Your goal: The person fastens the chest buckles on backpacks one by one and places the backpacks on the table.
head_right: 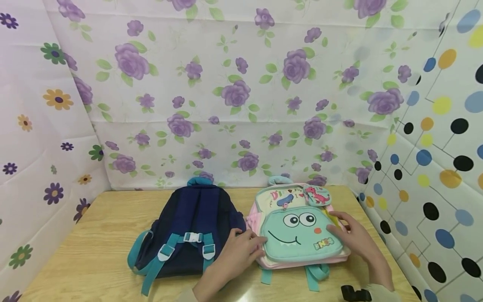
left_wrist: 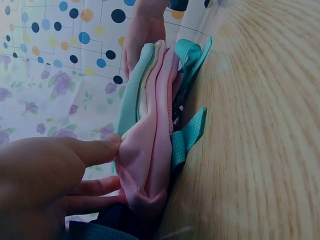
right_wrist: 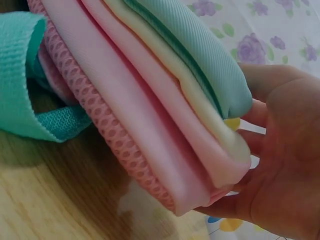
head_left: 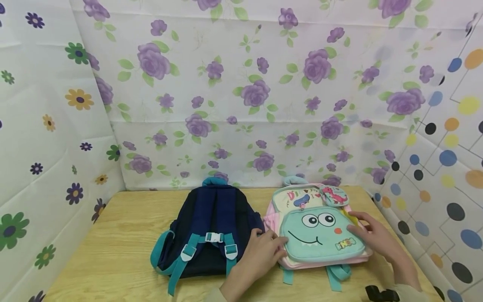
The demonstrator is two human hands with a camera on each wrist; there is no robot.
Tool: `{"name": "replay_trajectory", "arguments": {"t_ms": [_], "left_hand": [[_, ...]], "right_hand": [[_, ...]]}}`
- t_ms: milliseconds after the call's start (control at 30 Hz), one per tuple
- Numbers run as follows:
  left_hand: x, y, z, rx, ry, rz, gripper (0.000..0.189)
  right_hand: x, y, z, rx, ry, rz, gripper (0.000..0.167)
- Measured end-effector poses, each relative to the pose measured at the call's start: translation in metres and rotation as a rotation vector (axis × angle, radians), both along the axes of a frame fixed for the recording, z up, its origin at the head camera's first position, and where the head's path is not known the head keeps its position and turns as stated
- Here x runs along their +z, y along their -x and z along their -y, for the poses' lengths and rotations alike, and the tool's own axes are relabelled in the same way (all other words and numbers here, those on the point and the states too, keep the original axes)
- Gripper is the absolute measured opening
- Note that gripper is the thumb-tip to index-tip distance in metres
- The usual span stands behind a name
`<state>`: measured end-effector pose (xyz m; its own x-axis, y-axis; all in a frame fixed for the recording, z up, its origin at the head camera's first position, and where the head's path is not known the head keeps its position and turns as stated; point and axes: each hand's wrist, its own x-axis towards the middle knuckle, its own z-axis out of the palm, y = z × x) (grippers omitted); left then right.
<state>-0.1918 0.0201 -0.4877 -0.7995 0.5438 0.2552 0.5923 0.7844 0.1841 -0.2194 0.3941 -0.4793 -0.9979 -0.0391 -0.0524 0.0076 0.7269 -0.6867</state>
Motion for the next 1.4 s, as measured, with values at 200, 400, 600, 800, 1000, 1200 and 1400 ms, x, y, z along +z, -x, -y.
{"name": "replay_trajectory", "arguments": {"t_ms": [200, 400, 600, 800, 1000, 1200, 1400], "left_hand": [[0.002, -0.002, 0.0, -0.006, 0.017, -0.005, 0.035], [0.006, -0.006, -0.003, -0.011, 0.061, 0.018, 0.034], [0.005, -0.008, -0.012, -0.029, 0.071, 0.019, 0.034], [0.005, -0.008, -0.022, -0.059, 0.021, 0.033, 0.033], [0.003, -0.006, -0.029, -0.063, -0.067, 0.152, 0.034], [0.003, -0.004, -0.038, -0.048, -0.103, 0.255, 0.035], [0.0, -0.001, -0.046, -0.032, -0.138, 0.297, 0.036]], "right_hand": [[0.006, -0.003, -0.001, 0.017, 0.035, -0.085, 0.062], [0.014, -0.008, 0.001, 0.015, 0.097, -0.167, 0.056], [0.028, -0.016, 0.0, -0.05, 0.056, -0.203, 0.056], [0.042, -0.023, -0.002, -0.092, 0.063, -0.241, 0.057], [0.053, -0.03, -0.003, -0.129, 0.088, -0.282, 0.054], [0.06, -0.035, 0.003, -0.125, 0.143, -0.353, 0.051], [0.067, -0.037, 0.008, -0.137, 0.14, -0.403, 0.049]]}}
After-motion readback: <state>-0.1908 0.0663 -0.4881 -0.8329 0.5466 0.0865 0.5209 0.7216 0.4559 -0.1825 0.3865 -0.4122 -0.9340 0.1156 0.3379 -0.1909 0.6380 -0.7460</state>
